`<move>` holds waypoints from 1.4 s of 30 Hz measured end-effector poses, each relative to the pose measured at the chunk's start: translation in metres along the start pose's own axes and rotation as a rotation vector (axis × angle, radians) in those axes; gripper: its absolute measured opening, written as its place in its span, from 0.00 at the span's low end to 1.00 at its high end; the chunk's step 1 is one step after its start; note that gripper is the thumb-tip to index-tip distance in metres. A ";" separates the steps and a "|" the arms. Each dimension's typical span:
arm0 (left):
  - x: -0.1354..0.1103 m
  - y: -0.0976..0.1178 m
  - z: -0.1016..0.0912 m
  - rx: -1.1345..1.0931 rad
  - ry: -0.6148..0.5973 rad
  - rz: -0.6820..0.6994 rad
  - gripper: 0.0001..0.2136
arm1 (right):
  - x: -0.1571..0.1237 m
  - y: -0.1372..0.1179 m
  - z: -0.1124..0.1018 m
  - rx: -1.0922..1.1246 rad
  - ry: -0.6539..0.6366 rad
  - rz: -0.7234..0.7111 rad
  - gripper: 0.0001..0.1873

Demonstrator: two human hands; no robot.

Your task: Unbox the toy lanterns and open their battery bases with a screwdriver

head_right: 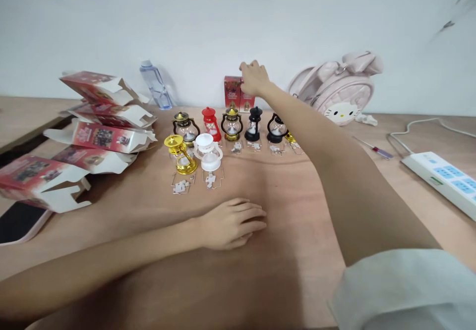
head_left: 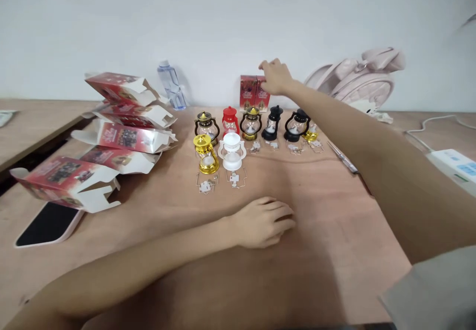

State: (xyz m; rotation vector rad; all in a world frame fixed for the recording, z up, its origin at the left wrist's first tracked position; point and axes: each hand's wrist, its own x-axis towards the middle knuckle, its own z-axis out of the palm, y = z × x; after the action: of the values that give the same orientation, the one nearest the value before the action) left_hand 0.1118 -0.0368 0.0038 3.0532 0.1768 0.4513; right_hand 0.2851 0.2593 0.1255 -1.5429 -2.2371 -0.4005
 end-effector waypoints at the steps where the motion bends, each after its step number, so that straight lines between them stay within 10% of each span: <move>1: -0.001 -0.001 0.002 -0.039 0.012 -0.020 0.14 | 0.015 0.002 0.009 0.022 -0.038 0.012 0.30; 9: -0.004 0.001 0.004 -0.103 0.006 -0.073 0.14 | 0.064 0.000 0.065 0.189 -0.167 0.177 0.40; 18: -0.005 -0.002 0.002 -0.287 0.041 -0.134 0.12 | 0.018 -0.033 0.007 -0.028 0.092 0.025 0.39; 25: -0.013 -0.010 -0.005 -1.138 0.403 -0.586 0.11 | -0.114 -0.056 -0.073 0.563 0.431 0.149 0.31; 31: -0.029 -0.003 -0.010 -1.452 0.830 -0.812 0.24 | -0.272 -0.104 -0.048 1.327 0.213 0.423 0.28; 42: -0.029 0.005 -0.010 -1.381 1.012 -0.986 0.27 | -0.307 -0.120 -0.039 1.439 0.029 0.404 0.29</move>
State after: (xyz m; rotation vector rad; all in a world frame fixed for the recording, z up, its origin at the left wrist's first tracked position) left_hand 0.0822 -0.0448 0.0054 1.0155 0.8445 1.2050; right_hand 0.2758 -0.0537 0.0138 -0.9992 -1.3673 1.0606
